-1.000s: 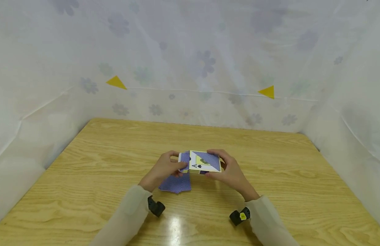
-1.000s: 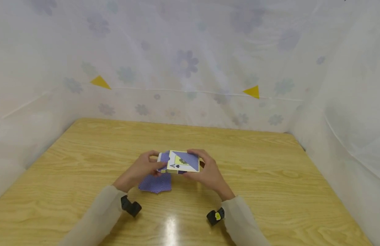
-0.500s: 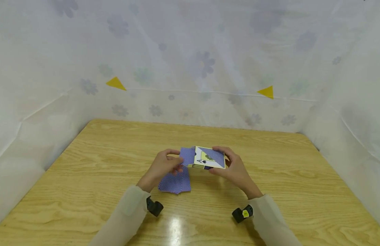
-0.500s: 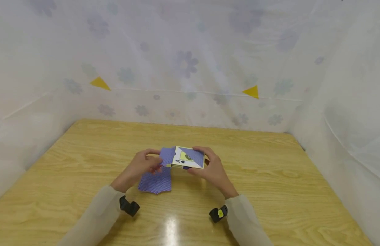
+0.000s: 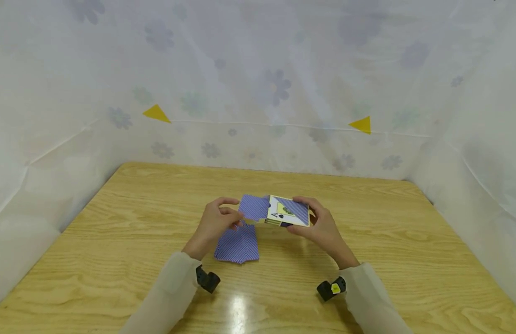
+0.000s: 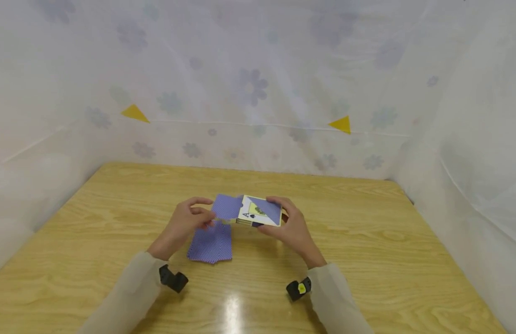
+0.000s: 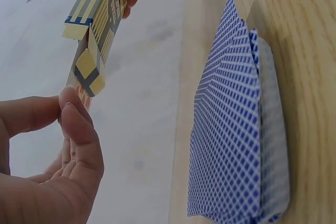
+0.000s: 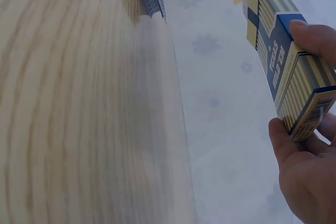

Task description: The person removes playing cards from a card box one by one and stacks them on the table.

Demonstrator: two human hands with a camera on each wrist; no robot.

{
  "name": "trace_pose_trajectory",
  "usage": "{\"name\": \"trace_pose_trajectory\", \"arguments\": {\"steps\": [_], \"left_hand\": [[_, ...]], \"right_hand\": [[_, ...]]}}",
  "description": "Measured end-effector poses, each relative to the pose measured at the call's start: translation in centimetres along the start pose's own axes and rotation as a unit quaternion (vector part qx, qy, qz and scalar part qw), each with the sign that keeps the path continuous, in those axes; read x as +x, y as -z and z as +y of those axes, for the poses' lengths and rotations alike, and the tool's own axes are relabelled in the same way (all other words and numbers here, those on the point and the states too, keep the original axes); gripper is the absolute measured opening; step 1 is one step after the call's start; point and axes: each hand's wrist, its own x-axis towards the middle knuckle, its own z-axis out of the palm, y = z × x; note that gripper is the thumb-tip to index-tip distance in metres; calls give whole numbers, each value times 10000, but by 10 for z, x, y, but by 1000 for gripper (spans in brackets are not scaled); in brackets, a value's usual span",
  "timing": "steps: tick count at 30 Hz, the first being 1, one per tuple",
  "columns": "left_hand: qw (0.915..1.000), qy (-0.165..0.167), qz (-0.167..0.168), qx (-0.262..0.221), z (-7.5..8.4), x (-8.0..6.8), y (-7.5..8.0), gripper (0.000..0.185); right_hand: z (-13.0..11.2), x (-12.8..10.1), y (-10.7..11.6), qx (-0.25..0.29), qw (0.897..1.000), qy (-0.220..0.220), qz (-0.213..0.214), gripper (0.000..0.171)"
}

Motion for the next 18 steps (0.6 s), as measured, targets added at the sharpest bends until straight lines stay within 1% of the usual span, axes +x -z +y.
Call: {"name": "trace_pose_trajectory", "arguments": {"steps": [5,7,12,18], "left_hand": [[9998,-90,153,34,1,1,8,33],[9995,-95,288,11,0,2,11,32],[9980,-92,607,-177,-3,7,17,30],[9964,-63,774,-332,-3,9,23,28]], "right_hand": [[0,-1,2,-103,9999,-76,30,67],[-1,-1,2,-81,9999,-108,31,67],[0,0,2,-87,9998,-146,37,66],[-2,0,2,-86,9999,-116,53,67]]}}
